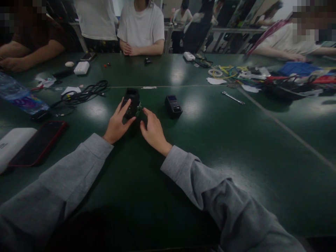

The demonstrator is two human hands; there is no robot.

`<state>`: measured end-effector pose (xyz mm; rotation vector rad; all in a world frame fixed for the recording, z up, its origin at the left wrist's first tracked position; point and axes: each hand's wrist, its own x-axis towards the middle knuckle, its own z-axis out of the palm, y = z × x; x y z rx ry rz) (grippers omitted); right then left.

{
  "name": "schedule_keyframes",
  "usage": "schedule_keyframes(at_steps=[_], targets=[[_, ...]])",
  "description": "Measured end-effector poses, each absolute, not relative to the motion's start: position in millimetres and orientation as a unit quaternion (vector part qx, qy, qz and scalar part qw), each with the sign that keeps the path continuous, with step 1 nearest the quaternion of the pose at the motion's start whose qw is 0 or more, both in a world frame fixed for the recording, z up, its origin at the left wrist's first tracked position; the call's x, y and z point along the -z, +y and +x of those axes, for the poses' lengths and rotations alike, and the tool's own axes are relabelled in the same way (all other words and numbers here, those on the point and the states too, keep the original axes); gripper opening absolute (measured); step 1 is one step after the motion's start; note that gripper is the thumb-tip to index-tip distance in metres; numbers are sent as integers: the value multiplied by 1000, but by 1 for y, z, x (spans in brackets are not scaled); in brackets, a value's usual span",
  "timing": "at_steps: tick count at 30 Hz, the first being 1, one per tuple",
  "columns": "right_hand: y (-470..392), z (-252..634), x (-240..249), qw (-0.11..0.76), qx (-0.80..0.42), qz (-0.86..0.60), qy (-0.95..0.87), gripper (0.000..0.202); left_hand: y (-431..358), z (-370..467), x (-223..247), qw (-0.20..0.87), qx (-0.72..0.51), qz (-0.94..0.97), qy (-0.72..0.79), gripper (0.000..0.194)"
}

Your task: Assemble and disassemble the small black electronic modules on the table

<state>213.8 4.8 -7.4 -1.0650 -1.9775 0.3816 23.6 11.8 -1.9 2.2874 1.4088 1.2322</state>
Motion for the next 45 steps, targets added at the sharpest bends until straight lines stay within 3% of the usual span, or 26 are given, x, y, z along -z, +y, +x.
schedule_keyframes(at_steps=[8,16,25,34,39,45], targets=[[0,218,1,380,-129,-418,-815,54,21,-7,8,56,-480,698,528,73],[-4,213,3,259,-73,-377,-886,60,24,-16,26,103,-381,703,591,68],[-3,214,6,278,-56,-436,-854,55,21,-10,21,74,-379,705,595,70],[-2,215,7,297,-46,-440,-846,51,9,-1,9,-7,-335,761,556,60],[10,233,-3,332,44,-454,-826,43,-1,8,-2,-59,-290,818,493,49],[51,288,-3,334,142,-580,-729,46,-2,10,-4,-81,-231,858,452,47]])
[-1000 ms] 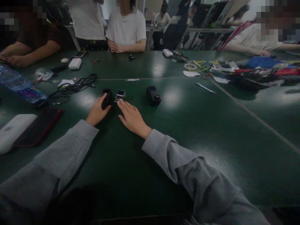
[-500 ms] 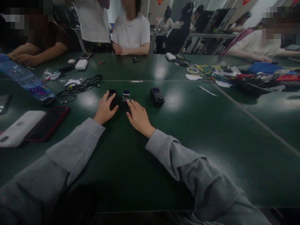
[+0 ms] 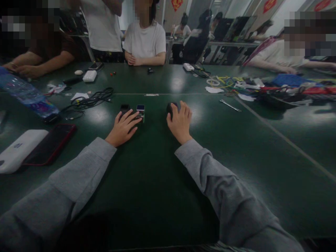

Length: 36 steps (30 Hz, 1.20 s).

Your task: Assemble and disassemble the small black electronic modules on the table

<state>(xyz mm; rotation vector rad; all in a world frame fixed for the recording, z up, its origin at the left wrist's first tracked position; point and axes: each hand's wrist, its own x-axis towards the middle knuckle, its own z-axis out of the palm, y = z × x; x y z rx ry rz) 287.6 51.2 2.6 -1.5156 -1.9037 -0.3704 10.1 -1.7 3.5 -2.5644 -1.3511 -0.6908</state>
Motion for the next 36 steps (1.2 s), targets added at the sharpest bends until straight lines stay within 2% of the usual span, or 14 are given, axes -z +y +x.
schedule_keyframes(at_steps=[4,10,13,18,20,25,30,36], targets=[[66,307,10,329,55,-630,-701,53,0,9,-3,68,213,-868,-443,48],[64,303,14,317,10,-589,-743,60,1,9,-3,67,197,-873,-442,51],[63,303,11,337,22,-581,-740,56,1,10,-4,69,193,-873,-442,51],[56,294,-1,427,83,-572,-696,55,1,10,-3,69,199,-873,-441,51],[51,282,-5,432,91,-554,-706,56,1,11,-2,67,201,-873,-439,52],[41,249,-2,353,55,-522,-774,55,1,12,-2,68,202,-872,-440,53],[46,246,7,263,5,-570,-778,60,1,13,-2,76,206,-870,-441,52],[46,248,9,277,-8,-543,-793,64,1,13,-2,79,204,-869,-444,54]])
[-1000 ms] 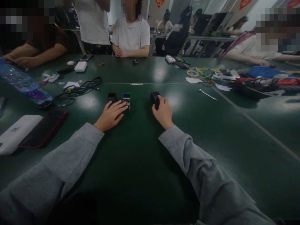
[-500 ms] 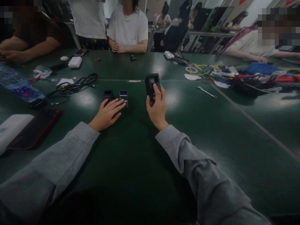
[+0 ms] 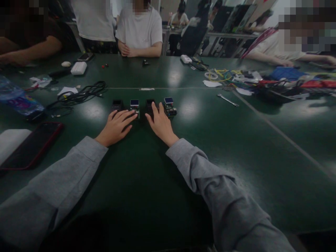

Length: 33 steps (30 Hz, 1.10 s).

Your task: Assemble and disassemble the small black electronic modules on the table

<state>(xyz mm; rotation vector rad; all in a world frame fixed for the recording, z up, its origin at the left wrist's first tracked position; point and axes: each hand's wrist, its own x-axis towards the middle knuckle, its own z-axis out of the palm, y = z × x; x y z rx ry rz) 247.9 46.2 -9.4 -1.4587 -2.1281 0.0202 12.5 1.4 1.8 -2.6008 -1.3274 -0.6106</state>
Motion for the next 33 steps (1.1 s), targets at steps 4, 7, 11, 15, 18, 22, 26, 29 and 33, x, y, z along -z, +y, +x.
schedule_keyframes(at_steps=[4,7,11,15,18,22,26,29,33], targets=[[41,246,5,306,-11,-503,-808,54,1,12,-2,86,205,-867,-446,53],[38,247,3,310,-17,-496,-811,49,1,12,-2,86,209,-867,-444,54],[38,248,4,286,-25,-461,-840,53,1,12,-2,87,207,-867,-445,54],[39,249,7,264,-28,-452,-852,58,1,12,-2,85,204,-866,-448,55],[39,249,6,264,-33,-457,-849,57,1,13,-2,78,204,-866,-450,56],[38,249,5,264,-37,-456,-849,57,1,13,-4,70,200,-866,-453,55],[38,249,5,264,-39,-457,-848,56,0,14,-5,67,202,-865,-454,54],[38,248,5,264,-31,-459,-848,56,-1,14,-5,76,205,-862,-457,54],[38,248,5,263,-28,-458,-849,56,-2,15,-5,78,208,-859,-461,55]])
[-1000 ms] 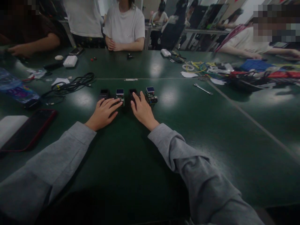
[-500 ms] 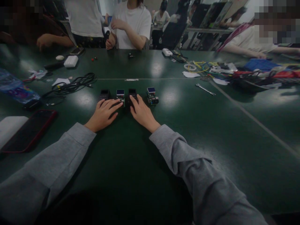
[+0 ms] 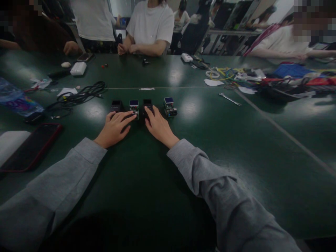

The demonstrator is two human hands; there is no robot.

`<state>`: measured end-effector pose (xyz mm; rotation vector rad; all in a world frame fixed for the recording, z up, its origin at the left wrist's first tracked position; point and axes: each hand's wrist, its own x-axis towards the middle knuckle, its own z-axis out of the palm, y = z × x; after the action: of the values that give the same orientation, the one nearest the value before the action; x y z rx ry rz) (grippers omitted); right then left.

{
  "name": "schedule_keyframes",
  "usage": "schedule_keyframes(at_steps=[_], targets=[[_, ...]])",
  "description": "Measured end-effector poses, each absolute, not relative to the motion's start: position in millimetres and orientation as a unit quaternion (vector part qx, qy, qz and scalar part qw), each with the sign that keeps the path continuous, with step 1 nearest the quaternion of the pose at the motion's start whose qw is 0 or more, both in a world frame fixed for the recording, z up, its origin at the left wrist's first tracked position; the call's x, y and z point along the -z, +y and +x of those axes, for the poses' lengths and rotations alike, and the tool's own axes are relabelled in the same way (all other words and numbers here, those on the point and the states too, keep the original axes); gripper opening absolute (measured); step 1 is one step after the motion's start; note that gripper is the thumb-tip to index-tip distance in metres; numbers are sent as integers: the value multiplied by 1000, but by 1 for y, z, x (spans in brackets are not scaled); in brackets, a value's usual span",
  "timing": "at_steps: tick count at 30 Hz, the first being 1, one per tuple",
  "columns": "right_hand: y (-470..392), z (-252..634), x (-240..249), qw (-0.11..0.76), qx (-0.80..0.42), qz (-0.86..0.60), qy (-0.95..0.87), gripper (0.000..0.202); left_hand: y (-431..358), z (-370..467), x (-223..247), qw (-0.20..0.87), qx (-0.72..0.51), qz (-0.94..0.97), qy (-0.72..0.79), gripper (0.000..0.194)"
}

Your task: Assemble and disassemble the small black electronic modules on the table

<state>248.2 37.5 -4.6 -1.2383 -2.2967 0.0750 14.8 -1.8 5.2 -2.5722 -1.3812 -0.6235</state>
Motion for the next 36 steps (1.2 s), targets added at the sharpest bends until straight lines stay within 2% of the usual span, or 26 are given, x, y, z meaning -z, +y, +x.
schedule_keyframes(at_steps=[36], targets=[[39,248,5,261,-45,-458,-849,56,-2,16,-7,67,210,-852,-476,47]])
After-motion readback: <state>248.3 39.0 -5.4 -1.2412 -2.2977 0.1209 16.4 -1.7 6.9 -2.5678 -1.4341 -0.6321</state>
